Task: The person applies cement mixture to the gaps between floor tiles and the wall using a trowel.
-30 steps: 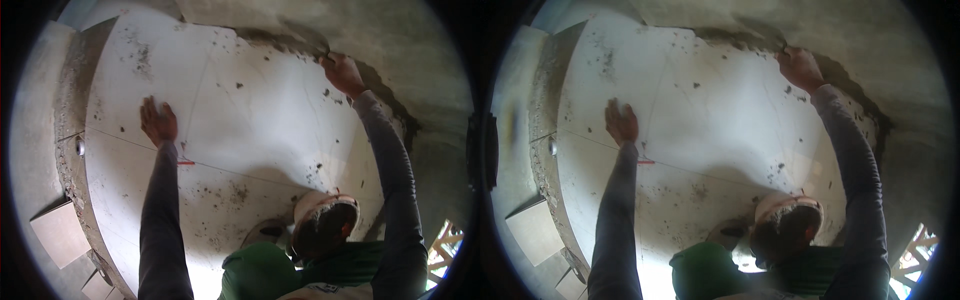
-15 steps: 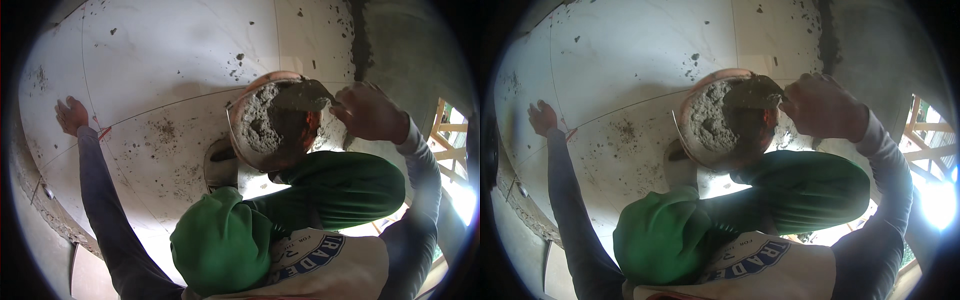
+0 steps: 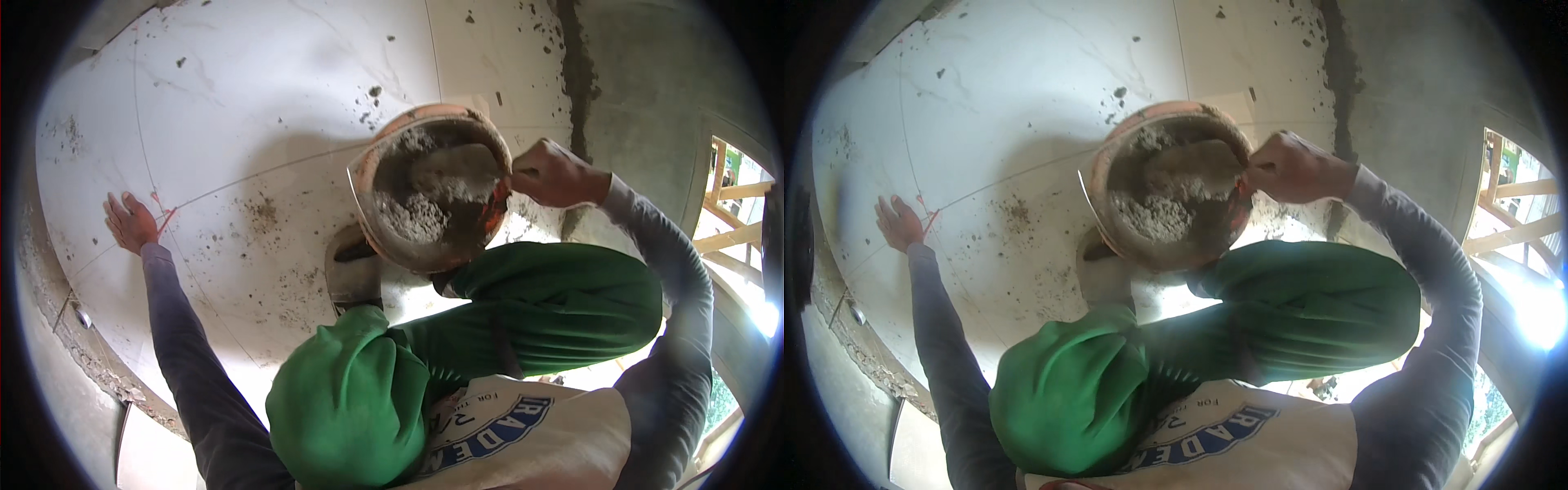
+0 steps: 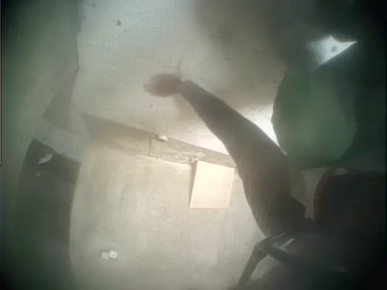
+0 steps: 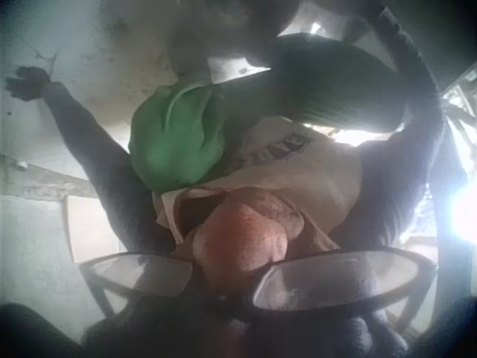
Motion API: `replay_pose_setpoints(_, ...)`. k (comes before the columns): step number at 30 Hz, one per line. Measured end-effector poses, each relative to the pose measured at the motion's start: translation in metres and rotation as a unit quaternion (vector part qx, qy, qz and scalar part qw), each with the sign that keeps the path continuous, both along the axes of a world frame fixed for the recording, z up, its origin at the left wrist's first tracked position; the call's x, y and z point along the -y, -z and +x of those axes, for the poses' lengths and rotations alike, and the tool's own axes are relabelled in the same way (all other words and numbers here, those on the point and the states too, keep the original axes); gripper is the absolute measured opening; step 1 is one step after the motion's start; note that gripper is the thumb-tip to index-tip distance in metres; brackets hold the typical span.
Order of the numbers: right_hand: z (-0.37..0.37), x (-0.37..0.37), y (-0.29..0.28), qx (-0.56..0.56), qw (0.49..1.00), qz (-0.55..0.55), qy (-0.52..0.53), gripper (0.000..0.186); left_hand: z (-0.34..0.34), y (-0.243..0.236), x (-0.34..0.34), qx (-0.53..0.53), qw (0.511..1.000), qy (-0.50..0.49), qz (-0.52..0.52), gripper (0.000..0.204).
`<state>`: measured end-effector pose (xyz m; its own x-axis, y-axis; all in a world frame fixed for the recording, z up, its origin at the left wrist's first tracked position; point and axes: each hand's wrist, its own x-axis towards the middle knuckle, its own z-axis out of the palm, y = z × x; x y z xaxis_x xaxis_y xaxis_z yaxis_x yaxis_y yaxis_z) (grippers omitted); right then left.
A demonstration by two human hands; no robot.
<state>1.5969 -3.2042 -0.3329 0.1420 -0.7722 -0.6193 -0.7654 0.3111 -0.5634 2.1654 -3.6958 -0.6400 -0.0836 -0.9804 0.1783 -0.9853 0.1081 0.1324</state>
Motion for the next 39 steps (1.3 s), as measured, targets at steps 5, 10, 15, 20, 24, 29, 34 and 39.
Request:
replay_pose_setpoints(5,0.017,0.089,-0.046,0.126,0.976,0.054,0.168,0.05,0.035,0.002,0.03,0.023,0.997,-0.035,-0.066,0.066)
replay_pose_setpoints(10,0.031,0.212,-0.017,0.006,0.978,-0.205,0.042,0.039,-0.023,-0.022,0.025,0.011,0.989,-0.147,-0.022,0.062)
replay_pose_setpoints(15,0.071,0.354,0.003,0.013,0.977,-0.202,-0.069,0.04,-0.036,-0.041,0.016,-0.017,0.988,-0.156,-0.004,0.064)
replay_pose_setpoints(20,0.126,0.493,0.035,0.196,0.977,0.073,-0.026,0.035,-0.026,-0.056,0.012,-0.017,0.983,-0.18,0.011,0.064)
replay_pose_setpoints(24,0.105,0.599,0.129,0.29,0.945,0.09,0.12,0.035,-0.057,-0.055,0.023,-0.041,0.984,-0.169,0.029,0.065)
replay_pose_setpoints(29,0.165,0.629,0.131,0.229,0.972,0.002,0.061,0.034,-0.035,-0.061,0.018,-0.02,0.982,-0.184,0.022,0.064)
replay_pose_setpoints(34,0.158,0.668,0.135,0.246,0.94,-0.013,0.238,0.03,-0.041,-0.062,0.024,-0.018,0.986,-0.166,0.005,0.063)
replay_pose_setpoints(39,0.145,0.652,0.131,0.202,0.952,-0.004,0.231,0.029,-0.039,-0.057,0.023,-0.018,0.986,-0.166,0.002,0.063)
